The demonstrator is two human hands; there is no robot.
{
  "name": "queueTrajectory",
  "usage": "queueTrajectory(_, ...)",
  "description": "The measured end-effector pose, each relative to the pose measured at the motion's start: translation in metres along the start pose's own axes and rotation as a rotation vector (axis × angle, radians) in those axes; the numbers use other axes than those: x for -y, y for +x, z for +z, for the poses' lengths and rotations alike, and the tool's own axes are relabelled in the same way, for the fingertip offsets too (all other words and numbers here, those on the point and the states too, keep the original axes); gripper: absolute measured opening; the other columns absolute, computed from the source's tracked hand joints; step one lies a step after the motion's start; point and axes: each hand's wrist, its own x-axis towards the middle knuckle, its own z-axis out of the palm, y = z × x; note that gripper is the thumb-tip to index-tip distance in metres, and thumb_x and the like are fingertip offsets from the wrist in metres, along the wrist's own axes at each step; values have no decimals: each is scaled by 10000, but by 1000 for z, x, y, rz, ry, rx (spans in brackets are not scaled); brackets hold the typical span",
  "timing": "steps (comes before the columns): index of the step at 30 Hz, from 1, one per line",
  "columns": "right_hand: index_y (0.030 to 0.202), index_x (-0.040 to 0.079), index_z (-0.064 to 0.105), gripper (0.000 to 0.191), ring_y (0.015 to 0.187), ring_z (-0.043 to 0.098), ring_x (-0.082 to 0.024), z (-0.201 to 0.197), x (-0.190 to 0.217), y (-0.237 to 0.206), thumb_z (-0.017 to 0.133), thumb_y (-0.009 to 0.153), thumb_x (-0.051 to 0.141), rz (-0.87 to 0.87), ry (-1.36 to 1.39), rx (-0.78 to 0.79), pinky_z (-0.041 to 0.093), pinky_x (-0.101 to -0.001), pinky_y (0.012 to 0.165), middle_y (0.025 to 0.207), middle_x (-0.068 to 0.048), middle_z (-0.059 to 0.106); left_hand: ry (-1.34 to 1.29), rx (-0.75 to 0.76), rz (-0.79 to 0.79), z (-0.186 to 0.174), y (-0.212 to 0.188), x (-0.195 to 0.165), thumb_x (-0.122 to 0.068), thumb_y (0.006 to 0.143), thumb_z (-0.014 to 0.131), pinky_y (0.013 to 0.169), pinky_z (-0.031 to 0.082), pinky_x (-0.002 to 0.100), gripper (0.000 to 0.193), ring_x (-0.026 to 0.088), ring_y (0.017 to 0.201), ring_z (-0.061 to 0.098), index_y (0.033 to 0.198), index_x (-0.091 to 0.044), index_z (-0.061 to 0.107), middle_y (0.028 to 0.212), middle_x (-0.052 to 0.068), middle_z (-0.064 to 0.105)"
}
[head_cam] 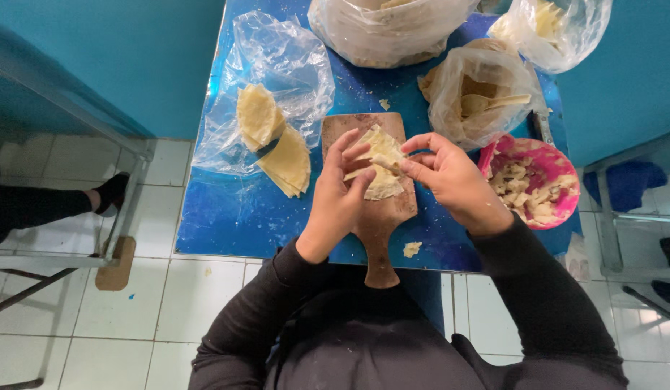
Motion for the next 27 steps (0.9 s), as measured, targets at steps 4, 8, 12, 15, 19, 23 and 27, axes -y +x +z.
queueTrajectory(4,1202,43,589,222,794,542,-60,-2,-2,-18,685,1015,114,75,104,2,415,-209,671,950,8,661,-440,122,-134,9,-4,4,26,992,644,995,536,302,694,191,1173,649,1601,-76,327,1331,164,666)
queueTrajectory(8,1149,82,640,172,837,614,-49,2,-4,-46,659,1008,177,-53,-58,-78,470,-197,709,972,17,720,-508,143,-194,16,-13,3,9,986,651,1018,530,317,699,191,1168,652,1599,-60,322,1292,164,670)
queueTrajectory(12,1165,115,727,310,952,591,-187,-35,8,-81,806,908,269,-363,-911,-504,481,-308,861,1040,-82,651,-578,132,-181,16,-28,-1,-65,1049,615,979,528,310,635,174,1120,628,1605,-49,308,1267,114,656)
queueTrajectory(15,1149,113,743,464,1185,544,-319,-72,10,-88,861,792,386,-464,-1209,-474,372,-453,1048,1239,-93,674,-598,115,-179,18,-35,-2,-93,1042,605,977,535,305,602,182,1169,656,1563,-46,306,1191,85,640)
queueTrajectory(19,1089,148,790,423,1239,409,-365,-86,-14,-92,855,755,399,-340,-1212,-383,325,-446,1092,1314,-87,622,-572,124,-131,24,-39,-2,-101,1061,610,965,528,305,577,170,1139,646,1557,-38,323,1198,92,627)
queueTrajectory(23,1037,167,800,311,1264,393,-343,-88,-29,-91,835,793,356,-294,-1115,-313,323,-434,1101,1337,-71,615,-513,135,-111,25,-43,-2,-106,1069,623,948,536,302,577,161,1043,628,1567,-49,336,1252,118,632)
queueTrajectory(27,989,183,807,243,1281,399,-335,-85,-29,-90,826,797,332,-301,-1081,-354,305,-434,1117,1310,-67,615,-531,110,-192,25,-48,-2,-131,1028,619,869,582,288,574,160,1027,670,1525,-83,335,1281,124,643)
